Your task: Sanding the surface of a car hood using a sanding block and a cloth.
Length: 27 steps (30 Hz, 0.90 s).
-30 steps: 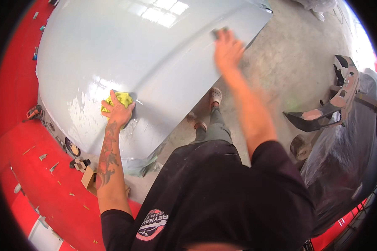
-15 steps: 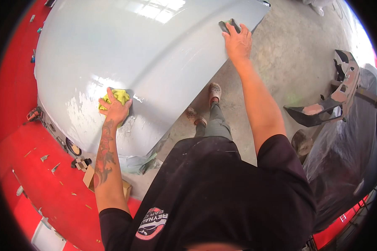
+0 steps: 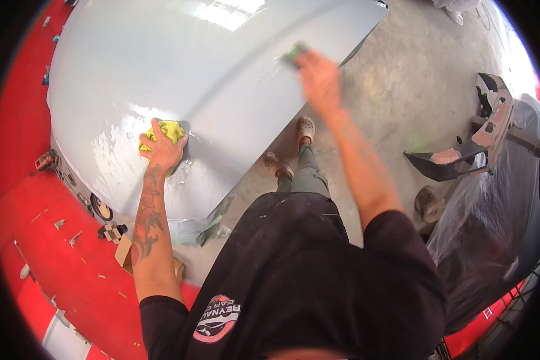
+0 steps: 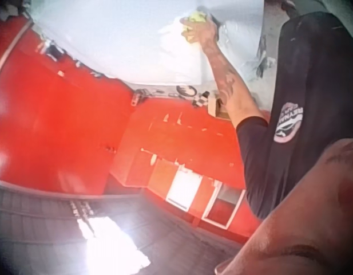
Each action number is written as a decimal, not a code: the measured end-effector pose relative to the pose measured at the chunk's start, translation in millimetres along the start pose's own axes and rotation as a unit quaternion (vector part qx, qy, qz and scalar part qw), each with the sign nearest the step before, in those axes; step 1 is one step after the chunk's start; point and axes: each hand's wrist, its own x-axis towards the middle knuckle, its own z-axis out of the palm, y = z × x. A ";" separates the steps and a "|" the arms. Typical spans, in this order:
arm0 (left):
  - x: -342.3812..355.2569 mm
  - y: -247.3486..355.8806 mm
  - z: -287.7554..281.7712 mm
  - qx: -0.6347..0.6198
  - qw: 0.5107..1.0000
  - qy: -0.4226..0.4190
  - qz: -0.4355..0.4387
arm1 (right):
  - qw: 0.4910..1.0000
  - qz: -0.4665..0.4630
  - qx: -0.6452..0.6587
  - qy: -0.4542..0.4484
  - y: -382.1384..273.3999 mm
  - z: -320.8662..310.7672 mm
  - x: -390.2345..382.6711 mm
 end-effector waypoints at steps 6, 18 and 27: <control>-2.0 3.9 -0.6 -0.019 1.000 -0.010 -0.015 | 0.997 0.007 -0.068 0.026 -51.8 13.0 -27.8; 0.9 0.9 -1.6 0.004 1.000 0.001 0.002 | 0.995 0.061 -0.050 0.059 -1.3 -0.3 -16.7; 1.2 -3.5 1.2 -0.012 1.000 -0.011 -0.017 | 0.991 -0.026 0.095 -0.087 -140.3 21.4 -114.1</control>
